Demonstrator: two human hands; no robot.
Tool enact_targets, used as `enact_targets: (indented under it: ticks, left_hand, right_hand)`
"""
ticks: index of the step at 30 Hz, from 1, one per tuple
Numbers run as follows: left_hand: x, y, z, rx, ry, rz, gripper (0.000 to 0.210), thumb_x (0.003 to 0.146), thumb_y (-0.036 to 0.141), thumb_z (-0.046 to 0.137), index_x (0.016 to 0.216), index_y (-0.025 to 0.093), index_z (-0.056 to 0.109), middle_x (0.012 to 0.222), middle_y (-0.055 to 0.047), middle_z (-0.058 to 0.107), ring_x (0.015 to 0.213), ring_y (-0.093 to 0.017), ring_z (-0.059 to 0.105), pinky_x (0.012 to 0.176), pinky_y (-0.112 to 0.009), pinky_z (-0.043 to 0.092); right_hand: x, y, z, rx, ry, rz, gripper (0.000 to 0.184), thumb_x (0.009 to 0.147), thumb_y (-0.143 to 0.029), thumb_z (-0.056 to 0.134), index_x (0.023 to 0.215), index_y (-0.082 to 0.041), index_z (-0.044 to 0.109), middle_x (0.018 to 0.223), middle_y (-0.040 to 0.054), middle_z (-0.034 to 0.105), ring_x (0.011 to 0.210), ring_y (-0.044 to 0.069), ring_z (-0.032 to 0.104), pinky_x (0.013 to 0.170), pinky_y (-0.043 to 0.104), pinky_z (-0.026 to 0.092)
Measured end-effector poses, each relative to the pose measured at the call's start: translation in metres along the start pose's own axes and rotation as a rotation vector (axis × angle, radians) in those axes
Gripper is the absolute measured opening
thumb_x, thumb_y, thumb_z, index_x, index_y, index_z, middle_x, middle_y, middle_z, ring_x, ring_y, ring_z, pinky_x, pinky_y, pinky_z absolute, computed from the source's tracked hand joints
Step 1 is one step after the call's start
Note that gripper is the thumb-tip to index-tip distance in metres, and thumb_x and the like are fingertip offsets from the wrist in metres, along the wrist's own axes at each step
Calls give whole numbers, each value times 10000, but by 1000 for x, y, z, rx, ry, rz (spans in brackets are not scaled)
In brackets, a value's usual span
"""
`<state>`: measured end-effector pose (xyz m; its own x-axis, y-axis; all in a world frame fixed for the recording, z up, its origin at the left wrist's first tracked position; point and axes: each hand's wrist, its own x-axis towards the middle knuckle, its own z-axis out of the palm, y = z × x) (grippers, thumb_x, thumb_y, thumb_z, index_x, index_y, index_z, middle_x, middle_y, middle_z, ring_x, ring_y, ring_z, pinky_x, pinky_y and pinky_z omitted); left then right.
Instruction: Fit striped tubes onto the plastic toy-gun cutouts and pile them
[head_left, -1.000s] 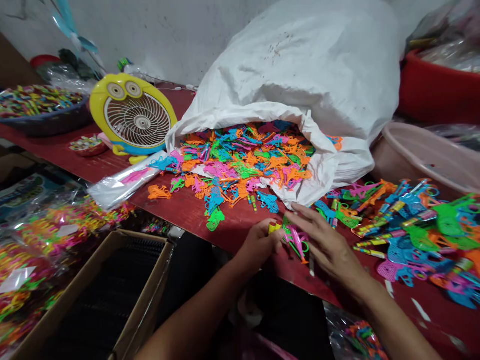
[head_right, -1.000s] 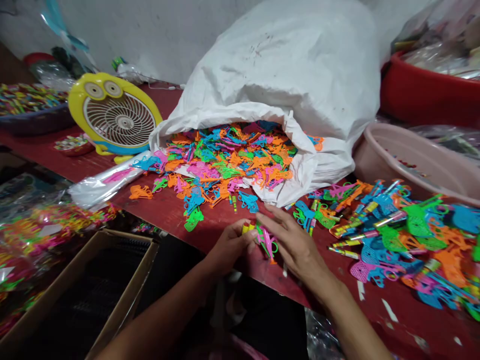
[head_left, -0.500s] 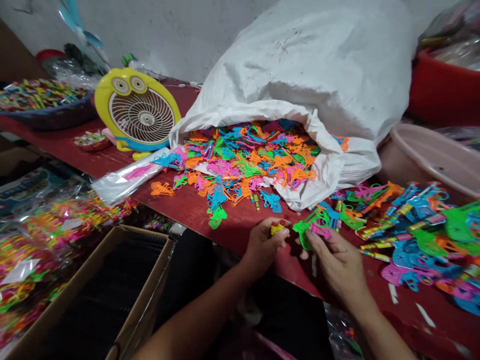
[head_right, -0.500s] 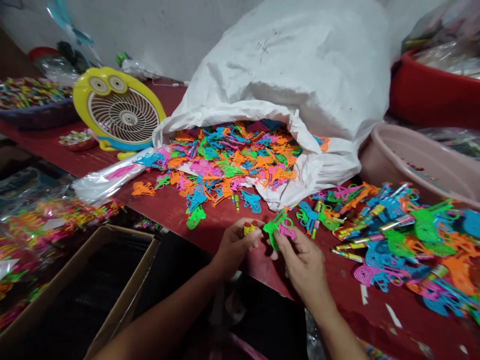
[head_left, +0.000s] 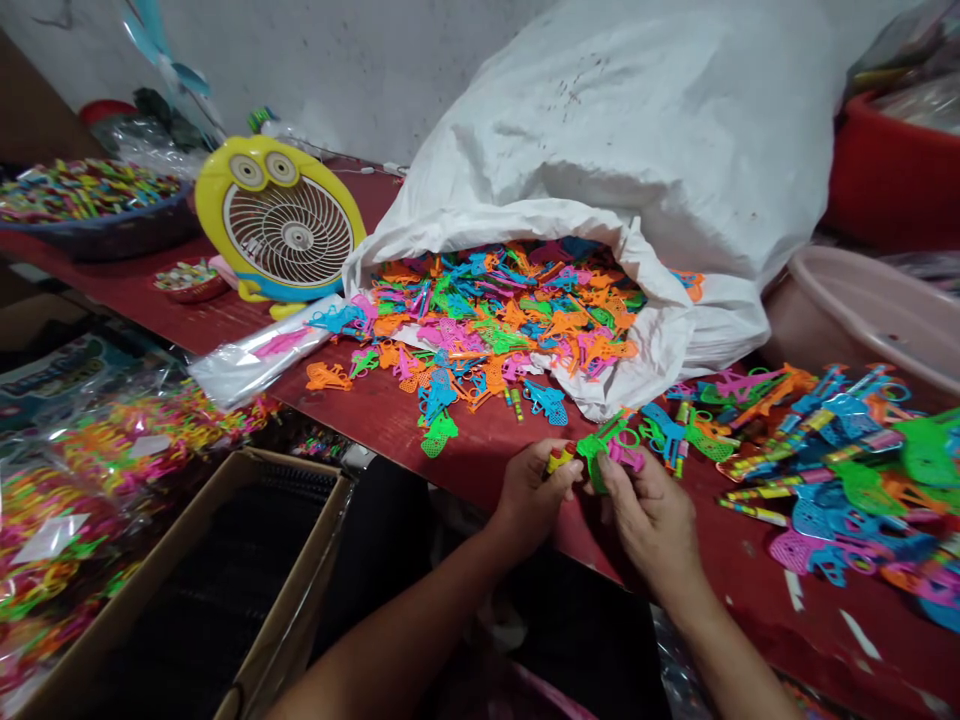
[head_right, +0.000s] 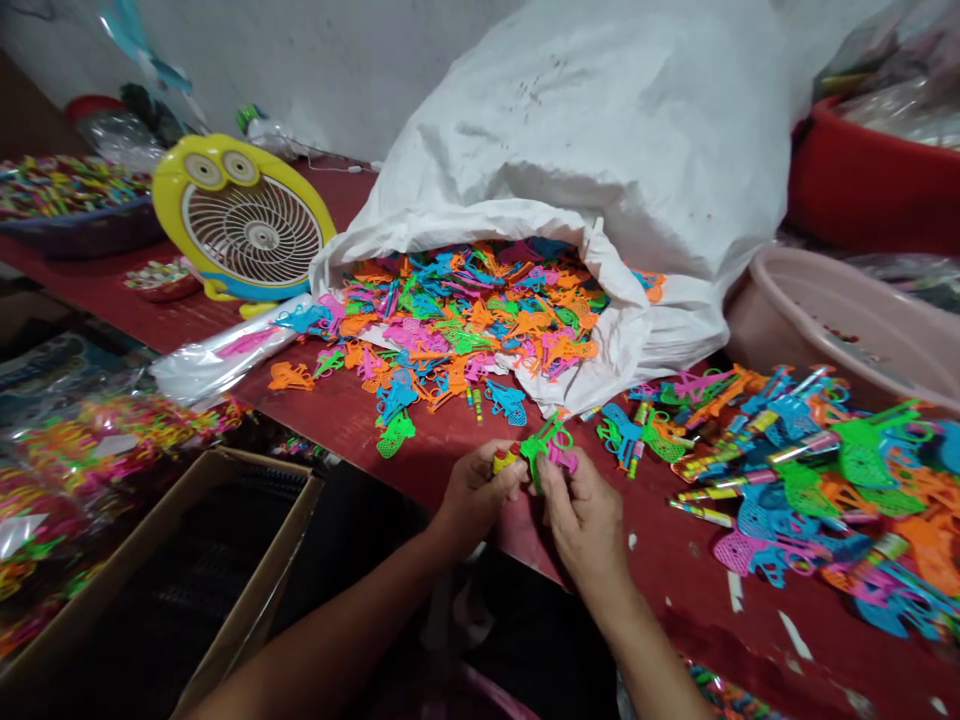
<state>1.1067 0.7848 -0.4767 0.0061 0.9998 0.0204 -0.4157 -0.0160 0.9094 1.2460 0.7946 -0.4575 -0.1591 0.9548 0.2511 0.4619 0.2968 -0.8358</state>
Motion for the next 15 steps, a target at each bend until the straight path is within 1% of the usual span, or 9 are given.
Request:
enact_targets:
  ticks: [4,6,9,11,13,15]
  left_hand:
    - [-1,-2,1,15,-37,42,147,861,290,568,803,159,600,670,-5,569,635,-129,505,649,-239,400]
    - [-2,-4,0,55,-56,76,146,867,283,561,802,159,602,718,-14,579,682,-137,516,685,-245,407]
    - [-2,-6,-3,113,-83,95,151,871,281,562,791,161,605,729,-8,551,684,-131,482,678,-237,392]
    - [-3,-6,-3,117,-82,91,174,881,291,549,772,163,596,714,-2,537,662,-125,467,663,-231,387]
    - [-3,-6,-3,133,-65,94,199,887,300,537,750,165,590,715,-6,551,654,-127,481,664,-231,396]
    - [-2,-6,-2,197,-60,100,209,885,295,532,741,166,612,709,-16,574,646,-135,500,660,-234,405]
  right_hand:
    - [2,-1,-1,-56,-22,-48,238,971,-361,455,800,-219,539,609,-30,563,485,112,499,512,239,393]
    - [2,0,-2,-145,21,-108,231,967,-353,455,789,-223,525,609,-25,549,514,122,515,538,249,393]
    - [3,0,1,-259,68,-179,227,958,-352,454,775,-228,502,605,-21,525,530,133,514,547,262,378]
    - [3,0,6,-224,55,-150,237,964,-360,434,779,-228,501,617,-16,530,533,135,514,538,262,379]
    - [3,-1,14,-137,49,-82,251,965,-387,429,786,-228,506,622,-13,537,529,135,515,518,259,385]
    - [3,-1,17,-27,37,1,268,952,-430,448,790,-227,511,607,-17,544,495,132,509,487,260,392]
